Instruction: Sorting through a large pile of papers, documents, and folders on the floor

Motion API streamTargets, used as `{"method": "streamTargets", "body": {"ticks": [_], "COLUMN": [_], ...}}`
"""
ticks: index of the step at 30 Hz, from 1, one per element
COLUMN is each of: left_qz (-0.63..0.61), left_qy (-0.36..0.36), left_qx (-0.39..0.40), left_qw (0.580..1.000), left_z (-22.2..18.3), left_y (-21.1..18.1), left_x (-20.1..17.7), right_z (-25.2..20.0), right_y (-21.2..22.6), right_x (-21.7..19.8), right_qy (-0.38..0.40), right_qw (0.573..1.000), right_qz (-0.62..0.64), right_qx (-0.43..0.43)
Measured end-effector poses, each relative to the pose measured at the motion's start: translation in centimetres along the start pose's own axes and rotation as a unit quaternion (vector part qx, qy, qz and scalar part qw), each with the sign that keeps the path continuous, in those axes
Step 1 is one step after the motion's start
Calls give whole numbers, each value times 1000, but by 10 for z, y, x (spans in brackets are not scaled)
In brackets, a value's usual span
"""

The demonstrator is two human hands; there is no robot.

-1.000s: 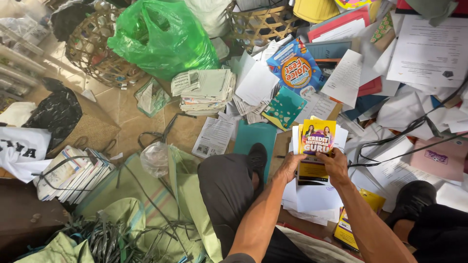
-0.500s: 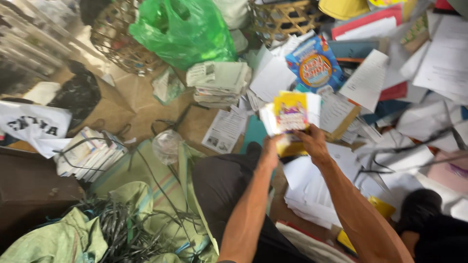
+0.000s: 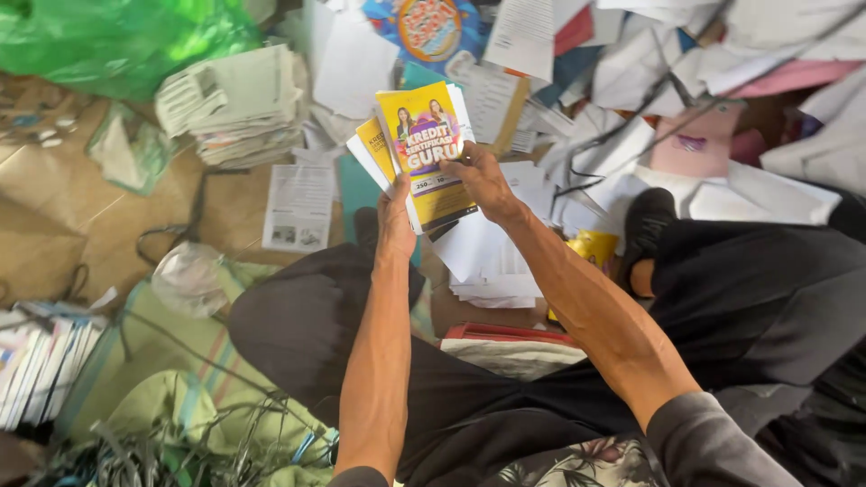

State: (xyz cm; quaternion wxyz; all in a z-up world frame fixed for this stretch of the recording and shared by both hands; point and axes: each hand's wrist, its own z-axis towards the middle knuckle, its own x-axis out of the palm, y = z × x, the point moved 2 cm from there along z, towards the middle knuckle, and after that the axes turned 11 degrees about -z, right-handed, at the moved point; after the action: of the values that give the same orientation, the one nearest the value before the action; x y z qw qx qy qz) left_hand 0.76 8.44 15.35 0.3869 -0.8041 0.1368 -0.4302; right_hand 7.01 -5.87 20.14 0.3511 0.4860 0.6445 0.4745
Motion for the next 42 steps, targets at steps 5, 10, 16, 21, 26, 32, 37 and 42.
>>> {"method": "streamTargets", "body": {"ticks": [5, 10, 16, 21, 26, 32, 37, 42], "left_qz": [42, 132, 433, 573, 687, 739, 628, 544], "left_qy": [55, 64, 147, 207, 323, 214, 158, 113], "left_qx": [-67, -59, 45, 116, 544, 80, 26, -57], "left_qw": [995, 987, 888, 785, 358, 634, 762, 829], "left_z": [4, 3, 16, 36, 89, 85, 55, 45], "left_y": [36, 55, 65, 48, 54, -9, -9, 20], "left_x": [22, 29, 11, 21, -18, 8, 0, -12], "right_z": [3, -14, -13, -2, -1, -4, -21, -20], "right_y": [-26, -33, -50, -52, -44, -114, -309, -297], "right_x": [-54, -98, -142, -181, -218, -261, -308, -301], "right_qy": [-13, -45, -77, -79, -22, -113, -70, -121], "right_qw": [997, 993, 993, 985, 969, 939, 905, 896], "right_qz": [67, 99, 3, -129, -233, -306, -378, -398], "right_qx": [20, 45, 86, 83, 83, 114, 185, 153]}}
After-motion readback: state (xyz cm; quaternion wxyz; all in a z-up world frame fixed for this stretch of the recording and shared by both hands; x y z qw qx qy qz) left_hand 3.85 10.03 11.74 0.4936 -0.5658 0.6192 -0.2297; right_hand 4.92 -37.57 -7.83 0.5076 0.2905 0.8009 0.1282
